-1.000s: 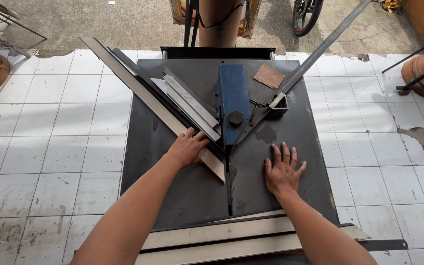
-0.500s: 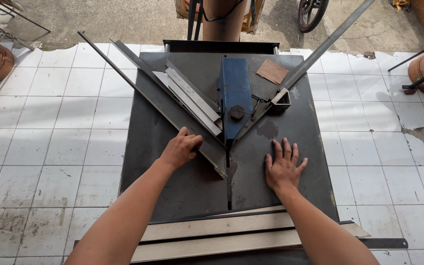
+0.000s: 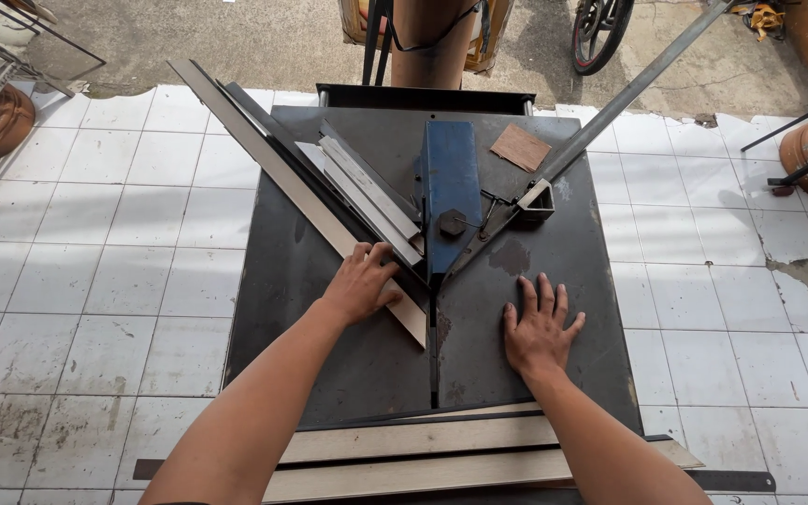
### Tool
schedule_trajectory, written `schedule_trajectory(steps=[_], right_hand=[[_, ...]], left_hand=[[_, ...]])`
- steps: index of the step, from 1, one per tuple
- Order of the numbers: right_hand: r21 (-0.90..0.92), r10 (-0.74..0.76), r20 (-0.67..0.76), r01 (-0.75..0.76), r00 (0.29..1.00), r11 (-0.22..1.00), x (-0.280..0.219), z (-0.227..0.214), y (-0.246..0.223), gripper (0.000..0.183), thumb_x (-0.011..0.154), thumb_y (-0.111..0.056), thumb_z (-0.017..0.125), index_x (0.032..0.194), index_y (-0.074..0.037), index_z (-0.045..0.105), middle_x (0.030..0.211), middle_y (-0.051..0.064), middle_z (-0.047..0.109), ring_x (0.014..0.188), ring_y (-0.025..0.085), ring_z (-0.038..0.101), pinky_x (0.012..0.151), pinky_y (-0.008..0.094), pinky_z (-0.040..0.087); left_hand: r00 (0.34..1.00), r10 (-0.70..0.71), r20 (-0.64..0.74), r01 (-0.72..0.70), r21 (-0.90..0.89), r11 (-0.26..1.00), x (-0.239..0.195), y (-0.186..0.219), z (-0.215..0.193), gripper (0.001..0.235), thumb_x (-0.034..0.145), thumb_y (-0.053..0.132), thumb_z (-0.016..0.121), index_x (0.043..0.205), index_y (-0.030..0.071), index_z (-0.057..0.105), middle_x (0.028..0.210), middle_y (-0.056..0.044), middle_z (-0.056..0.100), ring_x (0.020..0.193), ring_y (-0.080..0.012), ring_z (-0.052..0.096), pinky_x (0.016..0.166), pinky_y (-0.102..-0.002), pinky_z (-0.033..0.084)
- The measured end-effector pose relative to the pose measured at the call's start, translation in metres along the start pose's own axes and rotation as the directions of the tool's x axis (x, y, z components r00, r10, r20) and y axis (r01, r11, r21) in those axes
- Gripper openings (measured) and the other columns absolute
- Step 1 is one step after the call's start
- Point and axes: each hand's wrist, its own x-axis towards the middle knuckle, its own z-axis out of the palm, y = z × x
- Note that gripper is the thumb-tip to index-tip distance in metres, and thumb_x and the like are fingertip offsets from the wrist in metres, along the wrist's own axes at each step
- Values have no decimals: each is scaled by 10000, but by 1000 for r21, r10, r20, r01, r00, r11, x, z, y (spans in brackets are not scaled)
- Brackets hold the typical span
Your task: Measuring wooden frame pieces with a ruler and aligning them on a manual miter cutting machine
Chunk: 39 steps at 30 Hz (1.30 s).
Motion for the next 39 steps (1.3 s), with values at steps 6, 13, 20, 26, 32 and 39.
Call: schedule_trajectory(steps=[6, 13, 20, 26, 32, 39], right_hand=[[-8, 1, -4, -2, 1000, 1000, 0, 0, 0, 592, 1153, -579, 294, 1723, -426, 251, 1873, -16, 140, 1733, 346, 96, 1298, 811, 119], [-4, 9, 7, -9, 1000, 1000, -1, -2, -1, 589, 1153, -567, 285, 1723, -423, 244, 1872, -6, 139, 1735, 351, 91, 1301, 812, 115], [-1, -1, -17, 1, 1000, 1000, 2, -1, 1, 587, 1158, -573, 291, 1725, -425, 259, 1872, -5, 160, 1732, 357, 115, 1300, 814, 117], [3, -4, -15, 4, 1000, 1000, 0, -1, 1, 593, 1153, -565, 299, 1727, -416, 272, 1871, 2, 176, 1733, 361, 119, 1298, 816, 122], [-3, -8, -22, 8, 1000, 1000, -1, 3, 0, 597, 1154, -572, 303, 1730, -413, 277, 1871, 8, 187, 1733, 365, 128, 1296, 816, 114], [-2, -13, -27, 13, 1000, 1000, -1, 0, 1, 592, 1163, -562, 295, 1736, -410, 274, 1872, 13, 186, 1732, 367, 132, 1301, 814, 121]], left_hand=[[903, -394, -170, 344, -263, 901, -34, -2, 26, 969, 922, 731, 785, 1649, 221, 399, 1616, -94, 350, 1541, -399, 310, 1242, -569, 411], [833, -553, 34, 538, -286, 793, -39, 9, 18, 1243, 974, 917, 527, 1840, 139, 91, 1927, -99, 81, 1739, -445, -13, 1398, -634, -6], [807, -590, 10, 573, -249, 781, -20, 7, 33, 1251, 934, 915, 552, 1853, 213, 75, 1930, -10, 62, 1719, -501, -29, 1363, -682, 73], [809, -587, 19, 569, -271, 776, -22, 4, 32, 1267, 920, 942, 537, 1854, 218, 80, 1931, -3, 69, 1718, -503, -30, 1357, -687, 73], [789, -608, 93, 606, -288, 742, -20, 4, 28, 1248, 936, 915, 507, 1853, 233, 7, 1935, 34, -13, 1725, -473, -67, 1364, -672, 28], [780, -611, 135, 620, -301, 724, -18, 6, 19, 1241, 940, 918, 486, 1853, 236, -7, 1933, 37, -21, 1728, -459, -73, 1366, -669, 16]])
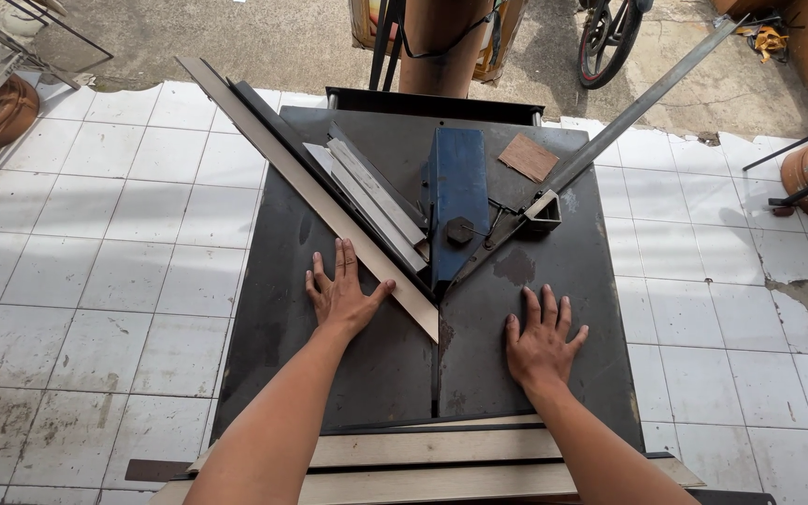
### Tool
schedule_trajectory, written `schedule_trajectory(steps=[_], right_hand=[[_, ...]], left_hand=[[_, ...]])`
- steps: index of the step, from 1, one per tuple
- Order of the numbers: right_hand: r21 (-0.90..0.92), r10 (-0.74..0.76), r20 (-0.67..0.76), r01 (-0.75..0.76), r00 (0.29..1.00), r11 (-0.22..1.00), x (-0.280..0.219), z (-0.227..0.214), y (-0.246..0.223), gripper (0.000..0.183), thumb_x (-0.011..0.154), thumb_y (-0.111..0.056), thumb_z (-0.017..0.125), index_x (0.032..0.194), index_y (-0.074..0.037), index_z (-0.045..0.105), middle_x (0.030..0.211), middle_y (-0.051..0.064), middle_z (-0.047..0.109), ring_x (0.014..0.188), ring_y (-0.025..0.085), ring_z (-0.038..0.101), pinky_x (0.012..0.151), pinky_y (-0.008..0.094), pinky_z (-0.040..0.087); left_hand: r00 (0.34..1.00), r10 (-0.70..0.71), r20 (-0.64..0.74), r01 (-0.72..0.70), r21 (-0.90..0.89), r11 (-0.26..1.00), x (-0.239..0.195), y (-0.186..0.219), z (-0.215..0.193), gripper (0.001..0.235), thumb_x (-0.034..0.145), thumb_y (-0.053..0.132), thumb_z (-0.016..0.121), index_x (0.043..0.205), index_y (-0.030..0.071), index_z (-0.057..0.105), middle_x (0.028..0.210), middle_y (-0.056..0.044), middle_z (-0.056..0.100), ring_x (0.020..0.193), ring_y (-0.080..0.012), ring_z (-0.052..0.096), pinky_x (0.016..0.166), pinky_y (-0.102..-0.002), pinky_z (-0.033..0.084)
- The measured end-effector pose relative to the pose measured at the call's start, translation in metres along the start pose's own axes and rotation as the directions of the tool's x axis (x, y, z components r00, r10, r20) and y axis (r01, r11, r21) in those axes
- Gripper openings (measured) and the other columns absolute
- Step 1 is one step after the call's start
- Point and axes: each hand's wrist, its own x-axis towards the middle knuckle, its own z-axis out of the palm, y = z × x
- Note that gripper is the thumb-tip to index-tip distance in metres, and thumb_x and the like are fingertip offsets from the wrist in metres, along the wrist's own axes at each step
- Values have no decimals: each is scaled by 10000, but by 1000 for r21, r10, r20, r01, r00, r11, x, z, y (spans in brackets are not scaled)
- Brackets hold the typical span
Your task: Measuring wooden frame pieces with a ruler and aligning them on a manual miter cutting machine
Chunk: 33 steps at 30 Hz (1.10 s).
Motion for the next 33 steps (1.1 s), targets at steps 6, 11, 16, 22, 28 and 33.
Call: schedule_trajectory(steps=[6, 11, 16, 22, 28, 33], right_hand=[[-13, 0, 0, 0, 1000, 1000, 2, 4, 2, 612, 1154, -583, 301, 1741, -413, 269, 1877, 5, 185, 1734, 365, 134, 1300, 820, 123], [-15, 1, 16, -1, 1000, 1000, -1, 0, 0, 610, 1160, -571, 296, 1745, -403, 267, 1883, 14, 180, 1736, 371, 130, 1301, 820, 123], [-18, -10, -3, 10, 1000, 1000, -1, 1, 2, 614, 1158, -588, 289, 1743, -404, 267, 1880, 15, 185, 1731, 379, 139, 1298, 825, 124], [-7, -12, -4, 12, 1000, 1000, 0, 2, 1, 615, 1161, -584, 290, 1749, -407, 260, 1884, 17, 181, 1734, 381, 132, 1295, 825, 111], [-13, -9, -8, 9, 1000, 1000, -3, 2, 2, 623, 1156, -590, 312, 1747, -396, 280, 1883, 23, 200, 1735, 386, 141, 1293, 829, 113], [3, -13, -8, 13, 1000, 1000, -1, 5, 3, 627, 1146, -581, 316, 1744, -400, 270, 1878, 32, 194, 1730, 404, 136, 1278, 844, 115]], left_hand=[[1000, -2, 6, 1, 14, 1000, 1, 1, -1, 1241, 948, 928, 463, 1852, 225, -13, 1934, 24, -24, 1727, -463, -69, 1366, -671, 20], [1000, -6, 10, 6, 3, 1000, -1, 2, -1, 1230, 958, 910, 471, 1853, 218, -11, 1935, 21, -28, 1725, -463, -77, 1364, -668, 11], [1000, -13, 17, 13, 6, 1000, 1, 3, 0, 1216, 965, 890, 475, 1850, 221, -24, 1933, 24, -32, 1724, -463, -71, 1366, -664, 9], [1000, -20, 16, 20, 10, 1000, 4, 1, 0, 1231, 950, 902, 479, 1851, 235, -31, 1933, 31, -24, 1727, -456, -62, 1368, -666, 6], [1000, -20, 17, 20, 5, 1000, 0, 1, 1, 1224, 957, 896, 488, 1852, 234, -20, 1932, 30, -26, 1725, -457, -73, 1364, -662, 19], [999, -27, 22, 27, 9, 1000, -4, 4, -3, 1229, 953, 911, 487, 1853, 236, -8, 1933, 31, -15, 1728, -451, -63, 1370, -654, 24]])
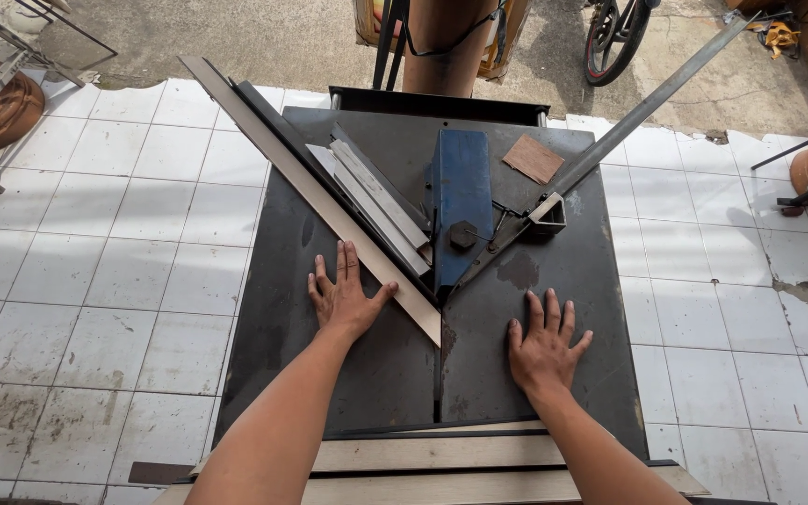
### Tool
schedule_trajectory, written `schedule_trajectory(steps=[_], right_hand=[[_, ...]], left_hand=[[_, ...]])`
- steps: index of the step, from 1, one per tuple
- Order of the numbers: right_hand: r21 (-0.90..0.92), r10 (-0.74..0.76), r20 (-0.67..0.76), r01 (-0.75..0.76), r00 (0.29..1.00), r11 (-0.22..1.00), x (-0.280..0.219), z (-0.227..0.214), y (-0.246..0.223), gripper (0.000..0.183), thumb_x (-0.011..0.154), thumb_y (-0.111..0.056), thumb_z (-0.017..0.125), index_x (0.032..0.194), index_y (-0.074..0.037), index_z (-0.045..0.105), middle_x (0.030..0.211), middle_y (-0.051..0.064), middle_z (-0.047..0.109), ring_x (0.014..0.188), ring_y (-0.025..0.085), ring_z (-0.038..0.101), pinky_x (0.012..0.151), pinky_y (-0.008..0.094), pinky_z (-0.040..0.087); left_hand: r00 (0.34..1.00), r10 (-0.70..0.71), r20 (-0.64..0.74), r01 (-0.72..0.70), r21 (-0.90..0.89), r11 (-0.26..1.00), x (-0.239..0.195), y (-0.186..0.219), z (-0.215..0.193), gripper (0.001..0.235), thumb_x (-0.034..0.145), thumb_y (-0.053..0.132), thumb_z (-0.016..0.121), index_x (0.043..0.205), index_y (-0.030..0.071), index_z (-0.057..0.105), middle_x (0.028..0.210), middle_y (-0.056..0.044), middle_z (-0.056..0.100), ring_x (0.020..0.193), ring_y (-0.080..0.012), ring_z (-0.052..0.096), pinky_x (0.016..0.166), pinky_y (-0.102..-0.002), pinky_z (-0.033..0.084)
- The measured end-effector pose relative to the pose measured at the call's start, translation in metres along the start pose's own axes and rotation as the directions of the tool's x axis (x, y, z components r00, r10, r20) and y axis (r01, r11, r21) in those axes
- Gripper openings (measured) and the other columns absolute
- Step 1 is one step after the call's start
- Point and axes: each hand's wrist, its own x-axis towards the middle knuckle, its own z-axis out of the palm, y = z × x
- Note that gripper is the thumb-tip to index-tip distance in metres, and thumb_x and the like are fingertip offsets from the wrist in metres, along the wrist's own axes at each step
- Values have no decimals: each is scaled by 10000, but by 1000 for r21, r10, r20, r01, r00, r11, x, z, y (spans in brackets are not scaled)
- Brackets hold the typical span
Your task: Measuring wooden frame pieces with a ruler and aligning them on a manual miter cutting machine
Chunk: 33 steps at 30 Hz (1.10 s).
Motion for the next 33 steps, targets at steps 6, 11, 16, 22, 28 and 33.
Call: schedule_trajectory(steps=[6, 11, 16, 22, 28, 33], right_hand=[[2, -4, -1, 4, 1000, 1000, 23, 6, -2, 620, 1145, -580, 313, 1735, -397, 263, 1873, 40, 182, 1728, 413, 119, 1264, 860, 105], [22, -15, 0, 15, 1000, 1000, 74, -1, -17, 611, 1162, -563, 300, 1742, -378, 252, 1870, 58, 181, 1726, 424, 107, 1264, 859, 94], [9, -7, -3, 7, 1000, 1000, 105, 4, -20, 612, 1155, -613, 279, 1734, -419, 240, 1883, 13, 135, 1734, 399, 77, 1264, 860, 87], [0, -13, 24, 13, 1000, 1000, 76, -5, -21, 613, 1162, -580, 279, 1742, -384, 256, 1878, 38, 165, 1728, 407, 100, 1263, 851, 111], [-34, 5, 17, -5, 1000, 999, 26, 4, -5, 620, 1150, -598, 291, 1738, -404, 252, 1884, 18, 160, 1730, 390, 105, 1264, 844, 126], [-38, -2, 24, 3, 1000, 999, 5, 6, 2, 630, 1149, -601, 283, 1747, -408, 240, 1884, 19, 159, 1730, 392, 112, 1267, 845, 134]], left_hand=[[1000, -23, -8, 23, -13, 1000, 19, 6, -3, 1226, 944, 903, 520, 1853, 275, -12, 1932, 45, -13, 1733, -446, -63, 1374, -649, 34], [998, -13, -53, 12, -20, 1000, 71, 18, -12, 1222, 939, 889, 544, 1853, 284, 3, 1933, 38, 1, 1736, -449, -51, 1376, -652, 39], [998, -30, -52, 29, -27, 999, 102, 22, -14, 1219, 931, 885, 556, 1852, 318, -6, 1931, 68, -5, 1741, -432, -50, 1378, -658, 33], [999, -37, -39, 37, -14, 999, 76, 17, -12, 1204, 938, 857, 560, 1848, 332, -27, 1929, 71, -12, 1740, -433, -49, 1375, -663, 39], [999, -38, 0, 38, -26, 999, 20, 8, -10, 1194, 958, 847, 561, 1846, 323, -42, 1928, 64, -37, 1735, -440, -63, 1370, -660, 59], [999, -35, 2, 35, -24, 999, 0, 3, -4, 1207, 951, 874, 551, 1846, 318, -36, 1929, 55, -32, 1735, -440, -66, 1370, -664, 56]])
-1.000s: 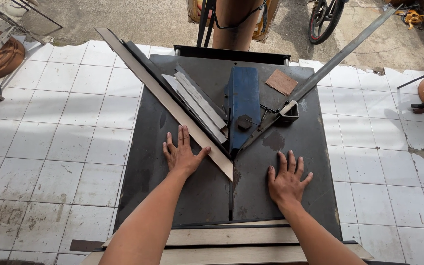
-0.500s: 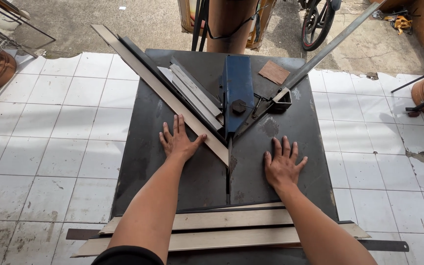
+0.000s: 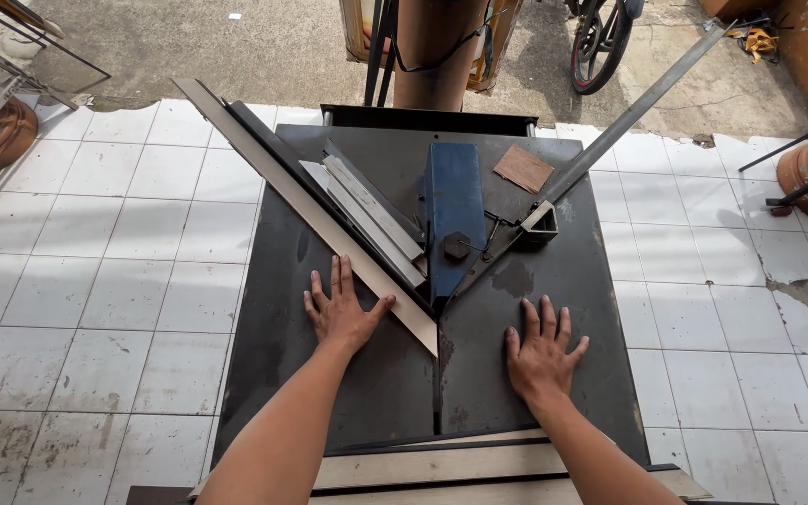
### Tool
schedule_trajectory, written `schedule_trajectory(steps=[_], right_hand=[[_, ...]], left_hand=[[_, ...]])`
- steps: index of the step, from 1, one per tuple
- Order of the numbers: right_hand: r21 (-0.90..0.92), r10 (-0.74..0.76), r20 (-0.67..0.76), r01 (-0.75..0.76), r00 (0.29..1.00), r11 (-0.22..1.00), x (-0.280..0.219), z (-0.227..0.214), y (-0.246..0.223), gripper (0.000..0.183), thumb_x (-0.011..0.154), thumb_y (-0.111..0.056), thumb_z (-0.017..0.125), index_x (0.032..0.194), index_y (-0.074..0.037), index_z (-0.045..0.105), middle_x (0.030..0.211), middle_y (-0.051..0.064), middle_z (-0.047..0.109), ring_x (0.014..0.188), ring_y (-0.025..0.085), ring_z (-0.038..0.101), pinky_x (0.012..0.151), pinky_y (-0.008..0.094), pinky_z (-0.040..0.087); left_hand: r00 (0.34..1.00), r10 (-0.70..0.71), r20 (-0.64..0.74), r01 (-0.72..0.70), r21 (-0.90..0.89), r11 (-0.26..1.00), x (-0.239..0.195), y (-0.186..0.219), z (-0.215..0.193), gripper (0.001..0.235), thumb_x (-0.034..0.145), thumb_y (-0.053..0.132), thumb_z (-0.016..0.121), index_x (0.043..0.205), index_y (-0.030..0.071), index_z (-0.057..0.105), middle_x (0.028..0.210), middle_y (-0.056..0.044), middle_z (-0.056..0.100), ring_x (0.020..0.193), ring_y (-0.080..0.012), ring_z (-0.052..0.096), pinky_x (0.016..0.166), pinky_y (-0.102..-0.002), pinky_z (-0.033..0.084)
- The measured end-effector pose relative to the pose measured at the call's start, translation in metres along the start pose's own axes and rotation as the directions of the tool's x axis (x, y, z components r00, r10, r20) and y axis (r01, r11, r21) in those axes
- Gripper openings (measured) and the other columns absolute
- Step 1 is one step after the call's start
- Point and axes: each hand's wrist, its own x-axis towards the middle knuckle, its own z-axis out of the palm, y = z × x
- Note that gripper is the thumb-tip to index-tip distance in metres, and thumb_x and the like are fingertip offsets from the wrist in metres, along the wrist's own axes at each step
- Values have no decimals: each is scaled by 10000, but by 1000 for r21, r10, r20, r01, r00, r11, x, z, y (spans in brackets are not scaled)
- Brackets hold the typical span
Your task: Measuring wooden frame pieces with a ruler and aligning them on a manual miter cutting machine
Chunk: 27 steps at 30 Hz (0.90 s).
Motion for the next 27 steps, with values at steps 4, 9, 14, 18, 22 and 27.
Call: schedule_trajectory(steps=[4, 9, 14, 18, 22, 27], right_hand=[[28, -10, -4, 10, 1000, 1000, -10, -6, 0, 608, 1167, -583, 273, 1747, -401, 256, 1882, 29, 171, 1729, 401, 117, 1270, 847, 135], [21, 1, -11, -1, 1000, 1000, -7, 3, 1, 623, 1154, -602, 298, 1743, -404, 257, 1885, 20, 170, 1730, 399, 119, 1267, 857, 127], [22, 6, -26, -6, 1000, 1000, 26, -2, -6, 620, 1148, -594, 314, 1735, -402, 260, 1876, 25, 185, 1727, 405, 130, 1264, 858, 132], [28, 6, -33, -5, 999, 1000, 63, -4, -16, 616, 1146, -607, 308, 1728, -411, 258, 1875, 15, 175, 1728, 400, 124, 1263, 857, 121], [43, 7, -32, -6, 999, 999, 94, -14, -27, 605, 1161, -599, 295, 1731, -403, 256, 1876, 17, 165, 1731, 396, 111, 1275, 854, 103], [59, 3, -23, -2, 1000, 998, 80, -18, -26, 603, 1162, -585, 297, 1732, -395, 259, 1875, 28, 174, 1730, 401, 113, 1281, 851, 98]], left_hand=[[1000, 11, -6, -11, -15, 1000, -5, -3, 3, 1225, 942, 884, 562, 1848, 302, -24, 1930, 41, -28, 1733, -447, -66, 1369, -671, 49], [1000, 0, -19, 0, -2, 1000, -2, -5, 7, 1205, 950, 861, 571, 1847, 322, -26, 1927, 56, -20, 1735, -438, -68, 1365, -656, 48], [999, 9, -50, -9, -1, 1000, 23, 6, 0, 1172, 963, 828, 574, 1845, 320, -7, 1928, 53, -4, 1736, -441, -42, 1365, -660, 57], [998, 11, -64, -11, 9, 1000, 62, 14, -4, 1191, 943, 856, 569, 1844, 328, -5, 1927, 60, 7, 1739, -433, -37, 1371, -657, 48], [997, 17, -72, -17, 4, 1000, 91, 25, -14, 1178, 957, 843, 565, 1848, 308, 10, 1932, 45, 24, 1745, -431, -24, 1382, -655, 48], [998, 8, -59, -7, 15, 1000, 81, 23, -11, 1191, 946, 871, 551, 1847, 317, 3, 1930, 49, 16, 1744, -429, -25, 1382, -657, 39]])
